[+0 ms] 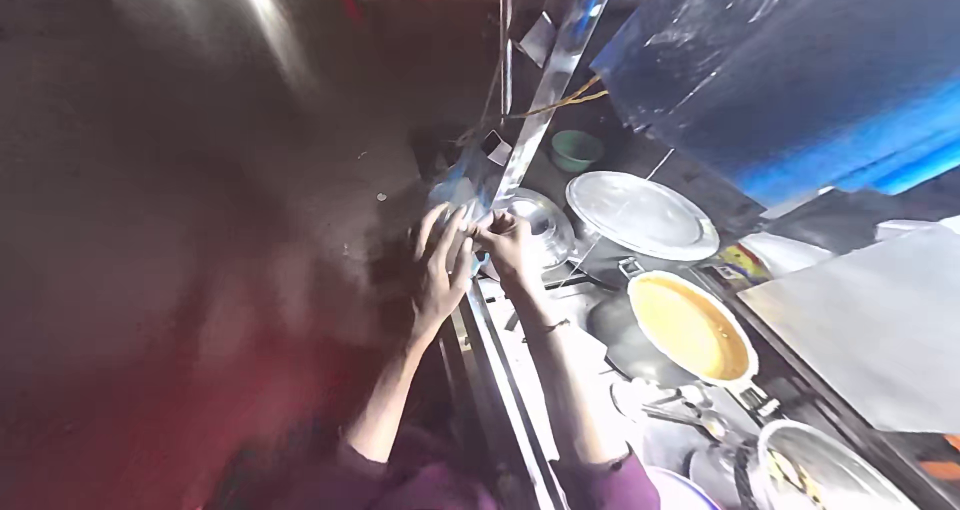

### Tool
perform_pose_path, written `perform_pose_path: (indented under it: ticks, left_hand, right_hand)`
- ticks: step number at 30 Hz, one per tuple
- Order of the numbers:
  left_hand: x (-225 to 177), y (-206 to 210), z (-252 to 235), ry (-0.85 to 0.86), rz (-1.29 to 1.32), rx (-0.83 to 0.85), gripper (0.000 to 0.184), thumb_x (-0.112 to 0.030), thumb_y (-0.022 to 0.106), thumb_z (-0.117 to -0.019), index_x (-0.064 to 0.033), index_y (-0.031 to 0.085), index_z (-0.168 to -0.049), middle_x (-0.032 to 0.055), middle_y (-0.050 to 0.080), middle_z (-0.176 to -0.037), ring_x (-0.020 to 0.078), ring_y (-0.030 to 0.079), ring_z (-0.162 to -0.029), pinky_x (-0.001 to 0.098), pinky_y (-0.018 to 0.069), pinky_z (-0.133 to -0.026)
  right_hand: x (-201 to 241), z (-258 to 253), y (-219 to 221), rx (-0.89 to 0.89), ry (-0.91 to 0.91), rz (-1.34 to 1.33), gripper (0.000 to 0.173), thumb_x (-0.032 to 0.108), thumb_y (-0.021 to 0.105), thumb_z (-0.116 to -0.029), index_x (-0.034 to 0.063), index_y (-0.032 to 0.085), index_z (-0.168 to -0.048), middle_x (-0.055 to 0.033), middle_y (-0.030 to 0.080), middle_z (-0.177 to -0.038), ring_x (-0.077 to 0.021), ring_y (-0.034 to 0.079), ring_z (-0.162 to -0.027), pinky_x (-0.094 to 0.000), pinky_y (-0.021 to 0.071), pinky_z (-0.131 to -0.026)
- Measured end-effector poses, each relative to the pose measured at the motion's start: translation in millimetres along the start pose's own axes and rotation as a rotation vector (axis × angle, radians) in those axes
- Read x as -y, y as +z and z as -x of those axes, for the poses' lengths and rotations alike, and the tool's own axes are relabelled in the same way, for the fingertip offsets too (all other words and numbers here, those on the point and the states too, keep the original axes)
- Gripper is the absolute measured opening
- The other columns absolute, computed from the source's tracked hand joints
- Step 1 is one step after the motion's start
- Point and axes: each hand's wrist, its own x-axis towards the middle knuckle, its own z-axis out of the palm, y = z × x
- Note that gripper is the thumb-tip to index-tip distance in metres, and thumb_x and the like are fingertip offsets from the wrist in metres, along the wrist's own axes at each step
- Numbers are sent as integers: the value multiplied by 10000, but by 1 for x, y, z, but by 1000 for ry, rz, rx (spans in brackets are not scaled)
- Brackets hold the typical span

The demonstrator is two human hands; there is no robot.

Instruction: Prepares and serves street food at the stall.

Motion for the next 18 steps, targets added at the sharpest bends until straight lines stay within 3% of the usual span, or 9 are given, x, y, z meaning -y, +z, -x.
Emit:
perform_pose_path:
  ticks: [2, 4, 6, 9, 12, 14, 16, 18]
  left_hand:
    - [5, 5, -10, -18, 70, 74, 313, -258, 650, -998, -150, 720, -1283, 38, 632, -1338, 136, 596, -1227, 335, 518, -1036]
    - [13, 10, -20, -46, 56, 125, 145, -88, 686, -950, -76, 781, -1059, 67, 690, -1187, 134, 669, -1066, 310, 571, -935]
    - [14, 12, -24, -42, -61, 135, 192, 32, 641, -919, -66, 788, -993, 79, 716, -1123, 163, 696, -997, 331, 583, -884]
    - [12, 15, -25, 38, -243, 73, 255, 62, 598, -910, -64, 761, -1059, 118, 708, -1036, 233, 708, -916, 386, 592, -808]
    - [20, 14, -23, 237, -329, -4, 231, 23, 638, -916, -92, 762, -1073, 126, 716, -1036, 258, 704, -955, 377, 586, -813]
    - [25, 10, -26, 386, -254, 22, 183, -48, 643, -936, -110, 763, -1059, 95, 714, -1094, 250, 672, -1065, 360, 562, -902]
    - [25, 5, -29, 438, -109, 154, 281, -213, 611, -972, -123, 727, -1211, 64, 687, -1272, 247, 595, -1251, 413, 485, -1067]
    - [25, 5, -29, 408, -42, 271, 407, -368, 662, -972, -138, 688, -1306, 41, 678, -1297, 214, 579, -1275, 441, 427, -1129]
  right_hand:
    - [-3, -1, -4, -58, 15, -73, 242, 149, 825, -865, 43, 627, -777, -40, 614, -618, -104, 563, -495, -265, 511, -492]
    - [-5, -2, -14, -12, 21, -137, 135, 102, 726, -949, 9, 674, -868, -62, 659, -708, -123, 613, -580, -294, 565, -581]
    - [-8, 2, -19, -23, 35, -147, 104, 65, 720, -942, -5, 695, -869, -64, 671, -695, -115, 613, -566, -283, 561, -576]
    - [-12, 7, -19, -162, 76, -165, 269, 113, 810, -880, 42, 594, -736, -27, 582, -598, -82, 508, -467, -234, 459, -465]
    - [-17, 10, -25, -138, 97, -208, 261, 111, 778, -911, 29, 584, -757, -42, 592, -611, -94, 523, -467, -246, 476, -461]
    - [-16, 11, -31, -113, 122, -192, 282, 131, 769, -922, 42, 561, -754, -33, 573, -598, -88, 513, -452, -241, 475, -448]
    - [-15, 9, -31, -137, 122, -156, 360, 158, 799, -899, 70, 516, -695, -12, 527, -547, -69, 462, -421, -221, 417, -413]
    - [-18, 9, -27, -132, 102, -169, 365, 181, 793, -906, 69, 537, -672, -6, 523, -536, -62, 461, -429, -219, 408, -422]
